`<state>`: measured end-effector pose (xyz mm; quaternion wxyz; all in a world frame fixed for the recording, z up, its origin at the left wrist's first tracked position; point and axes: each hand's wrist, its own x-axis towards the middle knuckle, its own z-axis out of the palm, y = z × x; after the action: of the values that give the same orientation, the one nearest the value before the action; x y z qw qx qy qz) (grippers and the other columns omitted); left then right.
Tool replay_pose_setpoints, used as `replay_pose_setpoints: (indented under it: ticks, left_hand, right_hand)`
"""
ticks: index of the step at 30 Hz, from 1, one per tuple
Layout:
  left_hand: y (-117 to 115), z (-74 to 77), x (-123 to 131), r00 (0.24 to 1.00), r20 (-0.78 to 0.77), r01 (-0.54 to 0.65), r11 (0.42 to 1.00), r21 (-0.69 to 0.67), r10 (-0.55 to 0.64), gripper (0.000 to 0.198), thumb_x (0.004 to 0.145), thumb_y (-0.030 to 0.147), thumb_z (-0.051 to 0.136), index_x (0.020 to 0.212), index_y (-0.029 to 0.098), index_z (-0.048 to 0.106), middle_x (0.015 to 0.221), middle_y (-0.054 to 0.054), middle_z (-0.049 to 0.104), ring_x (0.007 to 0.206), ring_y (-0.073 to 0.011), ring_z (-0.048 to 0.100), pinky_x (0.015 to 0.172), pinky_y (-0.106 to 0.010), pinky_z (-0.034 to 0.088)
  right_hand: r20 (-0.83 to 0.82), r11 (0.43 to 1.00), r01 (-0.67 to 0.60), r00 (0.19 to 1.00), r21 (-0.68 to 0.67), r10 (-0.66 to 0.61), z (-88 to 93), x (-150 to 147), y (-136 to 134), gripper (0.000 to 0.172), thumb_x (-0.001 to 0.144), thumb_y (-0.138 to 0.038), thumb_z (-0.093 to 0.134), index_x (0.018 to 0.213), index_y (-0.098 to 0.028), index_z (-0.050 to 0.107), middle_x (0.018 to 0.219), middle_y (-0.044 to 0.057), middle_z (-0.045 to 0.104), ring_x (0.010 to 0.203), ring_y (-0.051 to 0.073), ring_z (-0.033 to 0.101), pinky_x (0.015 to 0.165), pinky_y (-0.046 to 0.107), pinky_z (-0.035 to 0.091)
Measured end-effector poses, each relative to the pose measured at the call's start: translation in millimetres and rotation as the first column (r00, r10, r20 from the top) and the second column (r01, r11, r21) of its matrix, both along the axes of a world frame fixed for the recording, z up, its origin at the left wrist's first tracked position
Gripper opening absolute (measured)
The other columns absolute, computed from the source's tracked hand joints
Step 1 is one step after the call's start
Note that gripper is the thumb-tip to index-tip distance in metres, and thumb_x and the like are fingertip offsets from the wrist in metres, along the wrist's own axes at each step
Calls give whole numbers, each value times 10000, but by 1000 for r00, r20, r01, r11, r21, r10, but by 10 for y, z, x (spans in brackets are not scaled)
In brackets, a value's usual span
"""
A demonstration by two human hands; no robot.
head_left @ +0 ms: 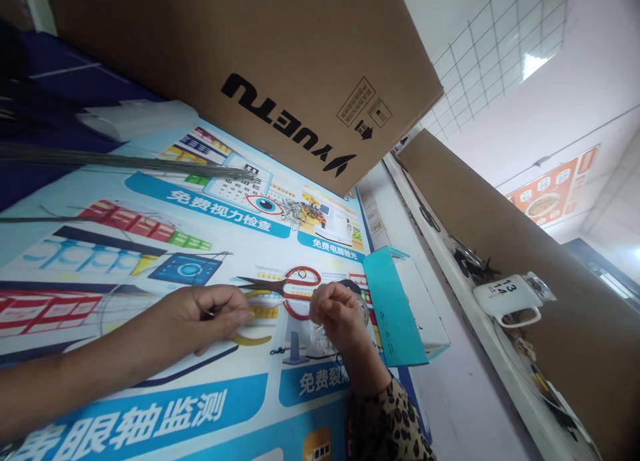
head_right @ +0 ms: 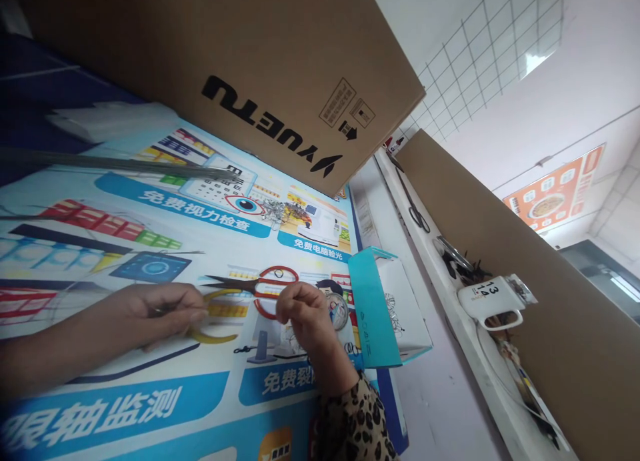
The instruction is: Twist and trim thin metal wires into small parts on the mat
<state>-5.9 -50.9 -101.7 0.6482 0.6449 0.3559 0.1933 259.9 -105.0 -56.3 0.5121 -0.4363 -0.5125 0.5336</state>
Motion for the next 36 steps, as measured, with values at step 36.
replay_pose_setpoints:
  ticks: [36]
  left_hand:
    - [-41,-78,50,998,-56,57,921,385,-38,216,794,346,554,634,220,482,593,26,494,574,-145,444,560,-281,323]
  right_hand:
    - [-186,989,-95,980,-117,72,-256,-438,-36,282,794,-389,796,682,-209,610,546,-32,533,485,119,426,509,273,337]
